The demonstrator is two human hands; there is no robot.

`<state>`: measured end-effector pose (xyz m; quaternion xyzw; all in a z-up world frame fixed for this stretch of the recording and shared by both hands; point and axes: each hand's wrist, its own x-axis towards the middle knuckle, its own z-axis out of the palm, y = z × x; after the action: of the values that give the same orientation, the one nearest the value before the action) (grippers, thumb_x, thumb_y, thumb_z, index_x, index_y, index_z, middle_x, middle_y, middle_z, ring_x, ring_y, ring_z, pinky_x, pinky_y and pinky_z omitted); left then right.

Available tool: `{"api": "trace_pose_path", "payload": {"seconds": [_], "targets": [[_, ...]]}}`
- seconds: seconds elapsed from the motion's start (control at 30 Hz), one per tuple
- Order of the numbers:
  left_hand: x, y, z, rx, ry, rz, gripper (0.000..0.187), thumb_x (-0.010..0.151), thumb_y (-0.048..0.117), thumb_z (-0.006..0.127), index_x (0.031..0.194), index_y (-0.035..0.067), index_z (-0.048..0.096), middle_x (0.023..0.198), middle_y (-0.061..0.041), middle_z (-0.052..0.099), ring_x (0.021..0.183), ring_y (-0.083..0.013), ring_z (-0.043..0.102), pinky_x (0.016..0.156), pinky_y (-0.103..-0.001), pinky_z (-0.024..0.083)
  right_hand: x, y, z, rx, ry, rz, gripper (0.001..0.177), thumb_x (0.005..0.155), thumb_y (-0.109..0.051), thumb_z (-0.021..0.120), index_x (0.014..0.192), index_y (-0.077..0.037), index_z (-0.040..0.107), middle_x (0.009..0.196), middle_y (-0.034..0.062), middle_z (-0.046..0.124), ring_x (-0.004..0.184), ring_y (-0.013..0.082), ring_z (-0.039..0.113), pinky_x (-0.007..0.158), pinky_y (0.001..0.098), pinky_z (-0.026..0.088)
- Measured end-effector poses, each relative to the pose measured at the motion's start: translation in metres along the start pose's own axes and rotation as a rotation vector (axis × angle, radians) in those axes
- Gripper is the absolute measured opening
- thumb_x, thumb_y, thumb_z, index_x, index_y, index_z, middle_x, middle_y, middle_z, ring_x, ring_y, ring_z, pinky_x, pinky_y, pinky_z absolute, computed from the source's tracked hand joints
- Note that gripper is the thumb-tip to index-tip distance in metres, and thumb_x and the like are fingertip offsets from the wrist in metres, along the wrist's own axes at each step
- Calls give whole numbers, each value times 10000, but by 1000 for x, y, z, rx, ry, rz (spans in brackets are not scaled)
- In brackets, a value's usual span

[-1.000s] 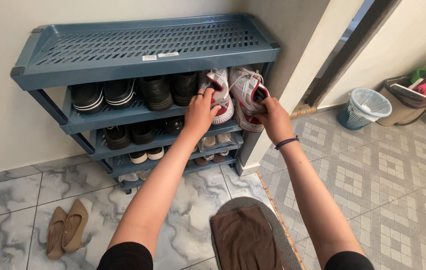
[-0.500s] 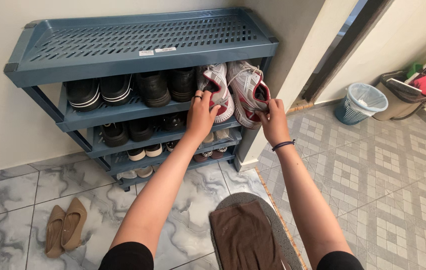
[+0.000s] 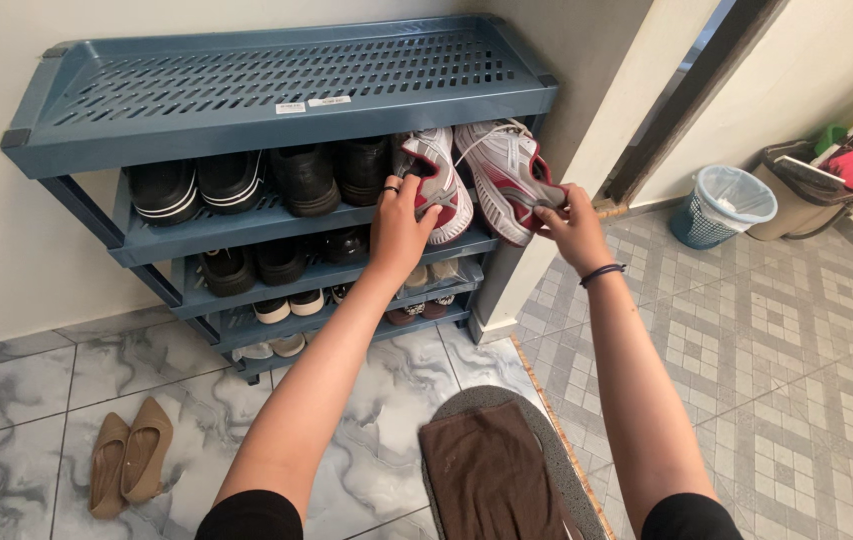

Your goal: The person picks up multiple pairs of shoes from the floor and places them onto a blue plastic shoe rack. The shoes include black loafers, beige flats, black sneakers, and white sneakers. The person arranges them on the shelves by hand.

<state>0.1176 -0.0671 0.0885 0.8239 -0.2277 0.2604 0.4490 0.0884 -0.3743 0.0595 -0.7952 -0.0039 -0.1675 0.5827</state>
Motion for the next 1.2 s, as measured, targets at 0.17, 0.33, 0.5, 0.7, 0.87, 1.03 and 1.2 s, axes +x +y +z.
{"api": "trace_pose_path", "payload": {"seconds": [0.17, 0.33, 0.5, 0.7, 0.87, 1.03, 1.2], "targets": [[5, 6, -13, -48, -24, -39, 441, 829, 159, 803, 1193, 48, 580, 1118, -177, 578, 1017, -397, 623, 828, -478, 518, 7, -1, -15, 90, -46, 82, 253, 1006, -85, 633, 1223, -68, 506, 1073, 70, 635, 994, 161, 706, 880, 359, 665], [-1, 9, -16, 22, -32, -5, 423, 805, 168, 824, 1149, 65, 601, 1113, -151, 588, 1037, -388, 617, 830, -480, 526, 1, -4, -14, 219, -51, 125, 253, 1029, -107, 610, 1260, -88, 509, 1066, 44, 610, 982, 145, 673, 893, 375, 667], [-5, 13, -3, 147, -51, 49, 402, 807, 184, 827, 1133, 94, 608, 1132, -117, 584, 1059, -357, 614, 799, -475, 547, 6, -6, 5, 190, -74, 98, 245, 1027, -107, 610, 1239, -65, 496, 1076, 47, 638, 1003, 152, 697, 896, 365, 666], [9, 11, 17, 227, -90, 99, 377, 813, 165, 815, 1113, 99, 596, 1128, -88, 558, 1099, -315, 608, 739, -436, 575, 28, 6, 17, 210, -34, 70, 245, 1013, -116, 628, 1223, -83, 507, 1103, 27, 647, 1008, 123, 681, 860, 345, 653], [21, 5, 29, 270, -95, 134, 424, 801, 162, 815, 1145, 101, 573, 1133, -101, 543, 1095, -331, 598, 733, -439, 579, 53, 34, 26, 242, 82, 17, 320, 1026, -109, 650, 1294, -97, 475, 1196, 52, 606, 1044, 133, 661, 861, 326, 637], [38, -7, 34, 326, -92, 121, 464, 784, 165, 822, 1167, 112, 565, 1189, -107, 550, 1104, -351, 596, 718, -453, 581, 76, 50, 44, 266, 202, -37, 417, 994, -76, 686, 1329, -112, 441, 1281, 84, 509, 1085, 171, 637, 826, 345, 658], [51, -18, 38, 341, -118, 74, 505, 803, 168, 824, 1230, 133, 557, 1226, -112, 554, 1083, -363, 610, 726, -471, 581, 88, 53, 58, 278, 280, -98, 476, 968, -78, 700, 1358, -121, 431, 1271, 77, 509, 1093, 184, 628, 841, 333, 650]]}}
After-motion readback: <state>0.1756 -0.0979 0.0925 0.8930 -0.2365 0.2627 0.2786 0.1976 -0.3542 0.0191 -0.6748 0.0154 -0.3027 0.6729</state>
